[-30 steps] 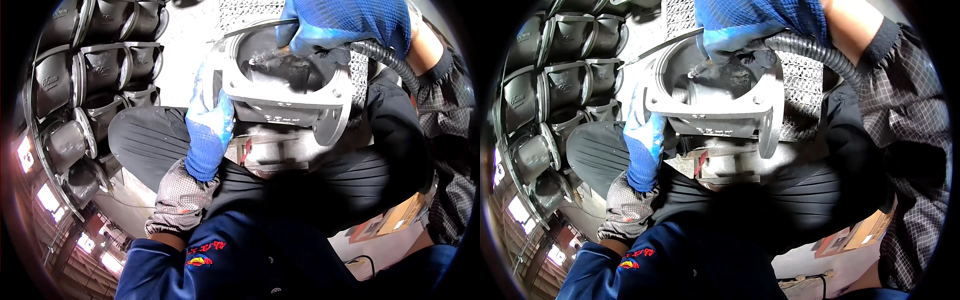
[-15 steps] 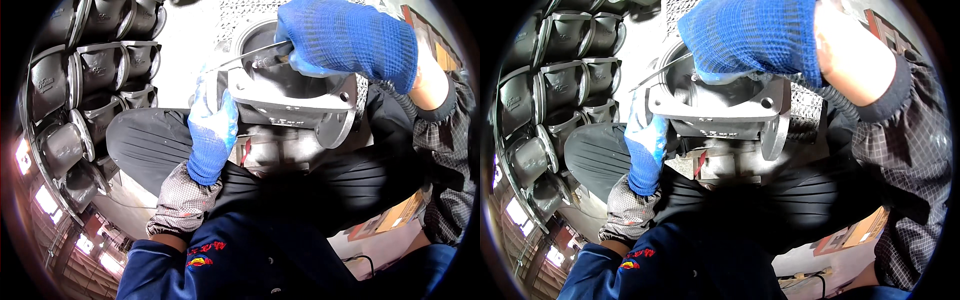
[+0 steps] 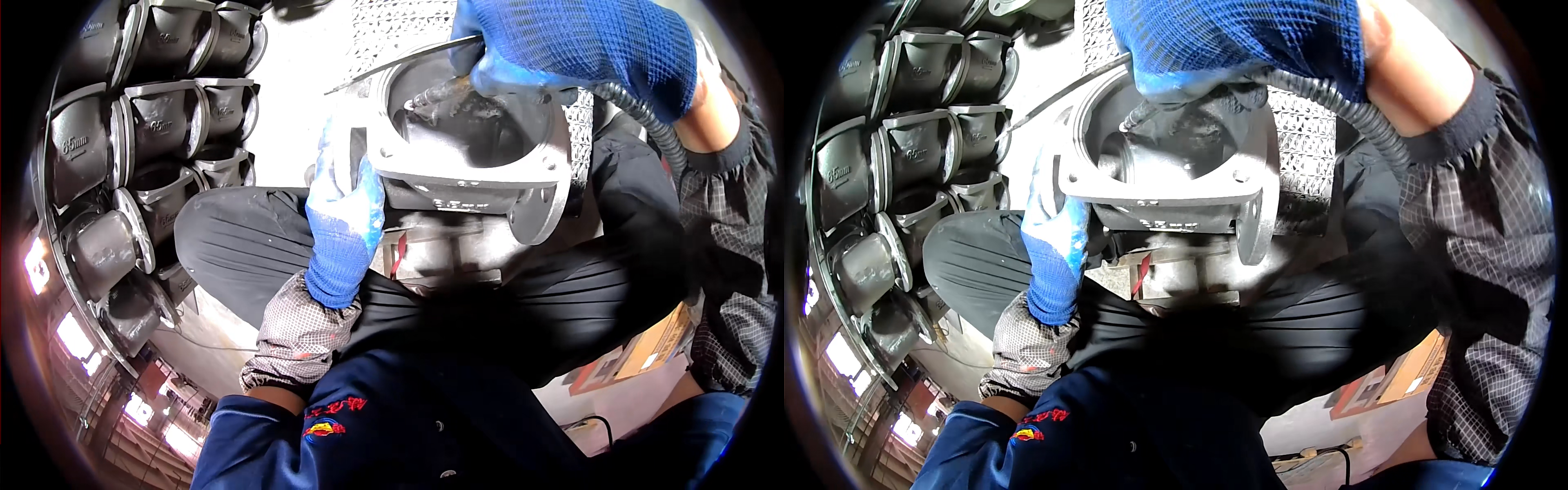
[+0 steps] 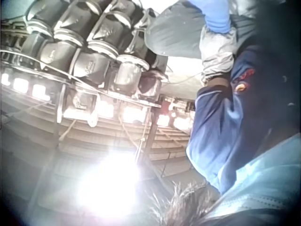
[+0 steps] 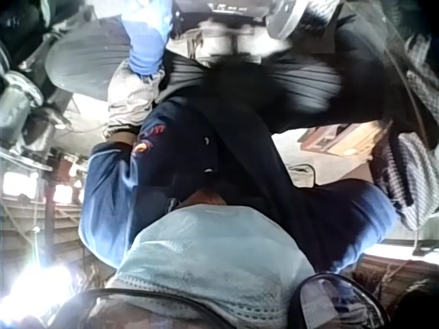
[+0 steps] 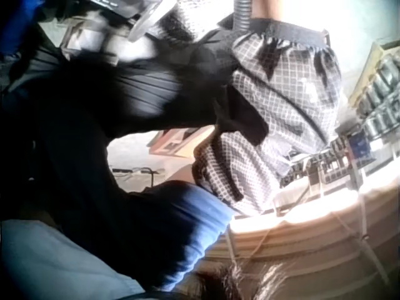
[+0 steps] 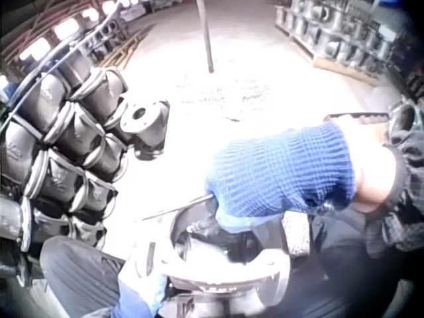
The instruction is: The person sits on the floor holding a metal valve part between their legs, using a hand scraper to clean the interior rim and an air-powered tool to smooth the interior and exterior surfaces.
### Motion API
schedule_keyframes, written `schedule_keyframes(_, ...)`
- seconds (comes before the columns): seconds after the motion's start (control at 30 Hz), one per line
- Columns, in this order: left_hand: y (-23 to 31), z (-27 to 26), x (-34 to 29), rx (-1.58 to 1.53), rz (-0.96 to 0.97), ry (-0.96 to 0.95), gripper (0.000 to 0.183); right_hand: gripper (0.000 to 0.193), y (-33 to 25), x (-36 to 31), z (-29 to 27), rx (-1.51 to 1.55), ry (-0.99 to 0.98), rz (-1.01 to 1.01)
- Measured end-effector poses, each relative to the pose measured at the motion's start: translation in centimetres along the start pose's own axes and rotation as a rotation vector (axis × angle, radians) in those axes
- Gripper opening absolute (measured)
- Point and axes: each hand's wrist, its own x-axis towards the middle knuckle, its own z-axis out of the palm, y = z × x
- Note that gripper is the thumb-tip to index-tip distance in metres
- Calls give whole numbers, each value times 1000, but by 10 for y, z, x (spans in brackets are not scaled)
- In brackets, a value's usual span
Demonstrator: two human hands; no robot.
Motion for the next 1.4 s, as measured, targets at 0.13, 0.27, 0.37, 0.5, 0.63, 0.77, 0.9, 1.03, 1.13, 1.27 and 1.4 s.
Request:
schedule_keyframes(0.13,0,1,0,1,-83,59,48,38,-3,16,-1,41,-102,-88)
schedule_keyframes(0.27,-12,-3,-3,5,-46,109,38,37,6,19,8,205,57,-86)
schedule_keyframes(0.37,-12,-1,1,348,276,34,28,25,-40,29,-3,-354,-98,83)
schedule_keyframes(0.5,-19,-10,-1,509,374,22,21,22,-36,45,4,-380,-124,56)
schedule_keyframes(0.63,-11,-4,3,397,384,28,21,19,-34,34,4,-327,-113,70)
schedule_keyframes(0.77,-11,-4,0,404,347,54,23,18,-24,42,12,-321,-133,34)
schedule_keyframes(0.9,-11,-4,-2,360,312,-27,31,17,-19,40,23,-392,-151,26)
schedule_keyframes(1.03,-15,-1,-4,77,105,15,43,16,-48,56,39,-626,-366,323)
schedule_keyframes(1.13,-1,1,-6,-61,-54,15,46,17,-44,49,63,-393,-3,431)
schedule_keyframes(1.27,-5,-3,-8,69,47,2,53,32,-32,35,31,-31,-293,336)
schedule_keyframes(1.4,-8,1,-7,-47,-24,45,53,38,6,-4,38,1184,130,227)
